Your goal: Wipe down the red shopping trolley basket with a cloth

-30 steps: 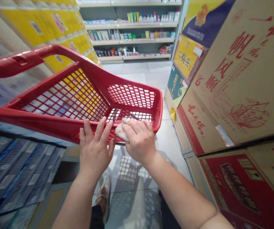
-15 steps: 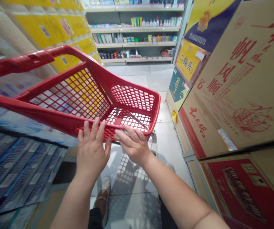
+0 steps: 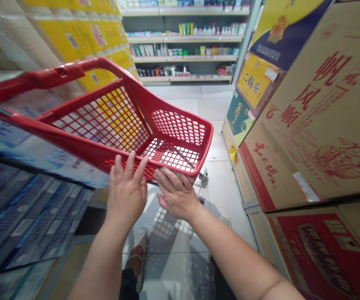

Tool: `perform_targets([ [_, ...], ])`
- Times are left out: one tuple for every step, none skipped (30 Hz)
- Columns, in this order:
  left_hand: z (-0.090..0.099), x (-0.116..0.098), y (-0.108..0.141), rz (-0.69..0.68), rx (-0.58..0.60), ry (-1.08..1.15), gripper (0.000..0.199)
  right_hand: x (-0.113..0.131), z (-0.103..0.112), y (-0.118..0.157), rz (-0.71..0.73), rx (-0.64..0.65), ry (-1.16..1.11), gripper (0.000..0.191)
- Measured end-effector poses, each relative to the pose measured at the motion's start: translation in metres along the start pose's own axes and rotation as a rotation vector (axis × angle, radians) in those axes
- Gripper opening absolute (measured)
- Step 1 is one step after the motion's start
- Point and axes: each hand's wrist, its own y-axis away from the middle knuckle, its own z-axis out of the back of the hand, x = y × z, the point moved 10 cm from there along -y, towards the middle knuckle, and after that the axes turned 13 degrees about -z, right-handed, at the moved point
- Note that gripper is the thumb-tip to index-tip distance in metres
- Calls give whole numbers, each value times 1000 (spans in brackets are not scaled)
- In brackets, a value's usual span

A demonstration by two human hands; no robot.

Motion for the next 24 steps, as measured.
perform_targets([
  [-1, -1, -1, -7, 3, 4, 66, 0, -1, 0, 16, 21, -16, 40],
  [-2, -2, -1, -16, 5, 6, 66, 0, 1, 1, 39, 25, -37, 39],
  [-3, -3, -2, -24, 6, 7, 66, -1, 5, 1, 62, 17, -65, 40],
  [-4, -5, -3, -32, 7, 8, 66, -3, 10, 1, 81, 2, -97, 40],
  [-5, -6, -3, -40, 11, 9, 66, -7, 14, 2, 92, -15, -131, 41],
  [-7, -7, -3, -46, 14, 11, 66, -10, 18, 2, 89, -36, -164, 41],
  [-8, -8, -4, -49, 17, 13, 67, -15, 21, 2, 75, -57, -191, 40],
  [-9, -8, -4, -52, 19, 17, 68, -19, 23, 2, 52, -79, -212, 39],
  [-10, -9, -4, -58, 21, 21, 69, -21, 24, 2, 31, -98, -223, 37],
  [-11, -9, -4, -67, 21, 25, 70, -22, 24, 2, 18, -111, -226, 35],
  [-11, -10, -4, -77, 18, 28, 71, -21, 23, 2, 18, -120, -225, 31],
  [-11, -11, -4, -90, 16, 29, 71, -18, 23, 1, 33, -126, -223, 26],
  [-11, -11, -4, -102, 16, 29, 70, -13, 23, 1, 58, -125, -223, 21],
  [-11, -12, -4, -111, 18, 26, 70, -9, 24, 1, 89, -120, -225, 18],
  [-11, -12, -4, -115, 22, 22, 69, -5, 25, 0, 112, -113, -226, 17],
  [-11, -12, -4, -113, 28, 17, 69, -3, 27, 0, 123, -108, -227, 16],
  [-11, -12, -3, -108, 34, 13, 69, -3, 29, 0, 120, -105, -225, 16],
  [-10, -12, -3, -102, 36, 12, 68, -5, 31, 0, 106, -102, -217, 16],
  [-10, -12, -3, -95, 34, 12, 67, -7, 32, 1, 90, -99, -203, 16],
  [-9, -13, -3, -90, 30, 17, 66, -9, 32, 3, 78, -95, -183, 18],
  [-9, -13, -3, -87, 26, 25, 65, -10, 30, 5, 71, -86, -159, 19],
  [-9, -14, -3, -84, 20, 34, 65, -11, 26, 6, 73, -67, -132, 19],
  [-9, -14, -3, -81, 13, 43, 66, -10, 22, 7, 76, -40, -107, 19],
  [-9, -14, -3, -79, 5, 52, 67, -9, 18, 8, 78, -13, -87, 19],
])
